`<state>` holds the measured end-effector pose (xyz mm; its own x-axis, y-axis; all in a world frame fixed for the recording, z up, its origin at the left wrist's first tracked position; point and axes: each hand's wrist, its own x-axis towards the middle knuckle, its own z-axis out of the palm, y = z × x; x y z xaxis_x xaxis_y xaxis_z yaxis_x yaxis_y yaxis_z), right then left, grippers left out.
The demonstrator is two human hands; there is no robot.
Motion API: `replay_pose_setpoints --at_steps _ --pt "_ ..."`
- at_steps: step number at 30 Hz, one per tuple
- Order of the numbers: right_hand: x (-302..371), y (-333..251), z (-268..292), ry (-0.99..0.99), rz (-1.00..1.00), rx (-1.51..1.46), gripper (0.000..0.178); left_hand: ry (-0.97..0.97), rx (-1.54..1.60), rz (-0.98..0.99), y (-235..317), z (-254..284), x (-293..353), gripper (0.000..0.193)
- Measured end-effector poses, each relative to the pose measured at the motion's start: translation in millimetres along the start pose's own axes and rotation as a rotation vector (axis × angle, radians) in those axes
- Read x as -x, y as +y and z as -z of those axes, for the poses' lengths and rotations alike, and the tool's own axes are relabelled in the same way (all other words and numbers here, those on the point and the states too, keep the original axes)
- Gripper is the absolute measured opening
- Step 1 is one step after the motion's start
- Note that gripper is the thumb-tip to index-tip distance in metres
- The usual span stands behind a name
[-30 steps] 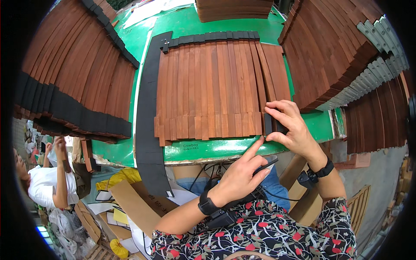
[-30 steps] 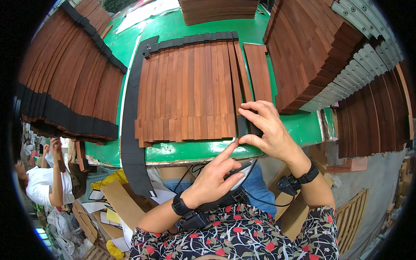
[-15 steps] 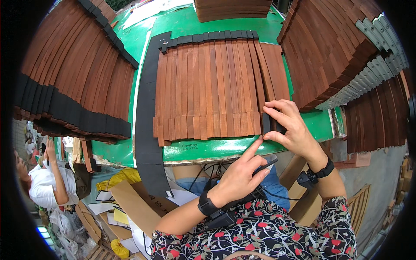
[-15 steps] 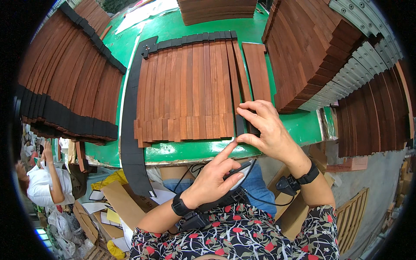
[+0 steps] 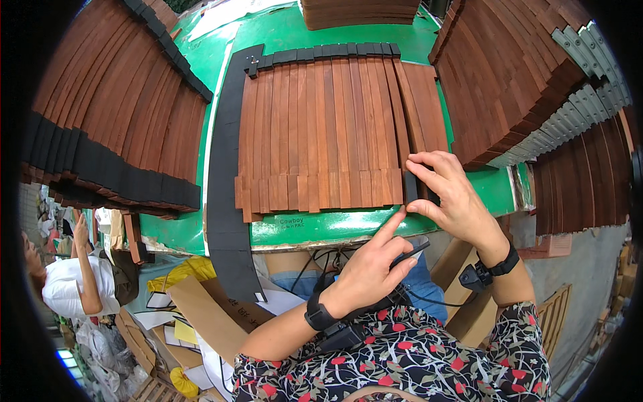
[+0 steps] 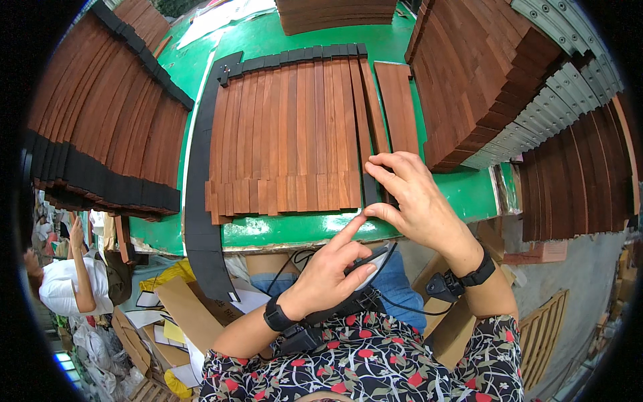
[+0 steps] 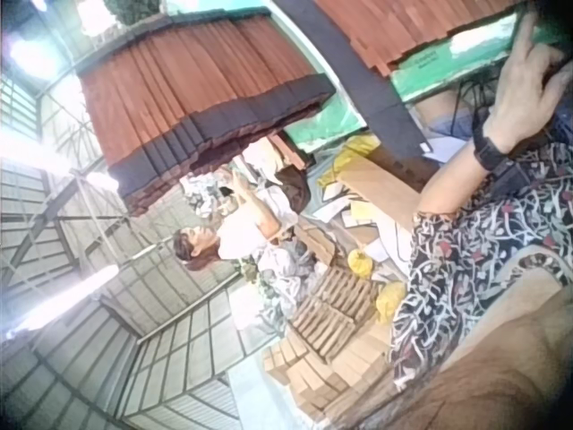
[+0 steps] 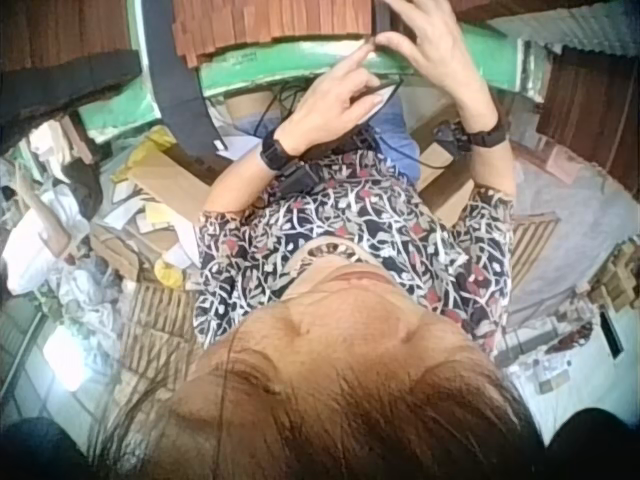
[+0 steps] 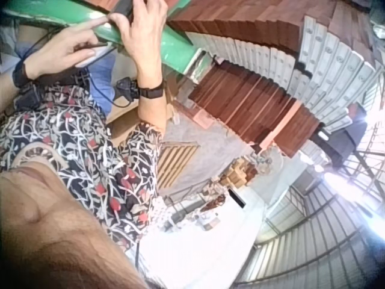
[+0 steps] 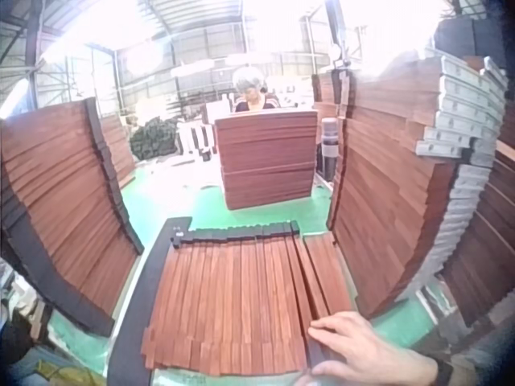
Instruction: The recorder cleans and inspects wood/bamboo furniture components using a cloth and liquid, and then applies black protective strips or caps to the edges.
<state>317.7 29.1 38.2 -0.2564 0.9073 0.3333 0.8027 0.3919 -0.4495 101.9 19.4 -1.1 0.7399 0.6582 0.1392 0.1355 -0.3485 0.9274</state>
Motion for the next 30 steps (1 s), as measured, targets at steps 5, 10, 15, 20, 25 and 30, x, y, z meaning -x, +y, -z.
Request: replay_pose_setpoints --at_steps 5,10,15,20,25,30 --pt "0.5 -4.6 1.0 -0.024 -0.031 0.059 0.061 0.01 -0.012 -0.011 -0.4 -0.8 0.0 0.018" --pt "3.0 -9.4 -2.0 -0.035 -0.055 0.092 0.063 0.007 -0.02 -0.013 0.6 -1.3 -0.1 0.018" --pt "0.7 -13.5 -0.8 0.019 -0.068 -0.032 0.062 0.016 -0.021 -0.022 -2.0 -2.5 0.5 0.018" --pt "3.5 -7.9 -2.7 -0.003 -0.033 -0.031 0.058 -0.002 -0.021 -0.003 -0.2 -1.6 -0.1 0.018" --pt "3.7 -6.4 -3.7 0.017 -0.067 -0.083 0.054 0.014 -0.017 -0.023 -1.8 -3.6 -0.8 0.017" --pt "2.8 -8.1 -3.1 0.003 -0.079 -0.088 0.053 -0.025 -0.005 0.014 -0.6 -1.3 -1.3 0.018"
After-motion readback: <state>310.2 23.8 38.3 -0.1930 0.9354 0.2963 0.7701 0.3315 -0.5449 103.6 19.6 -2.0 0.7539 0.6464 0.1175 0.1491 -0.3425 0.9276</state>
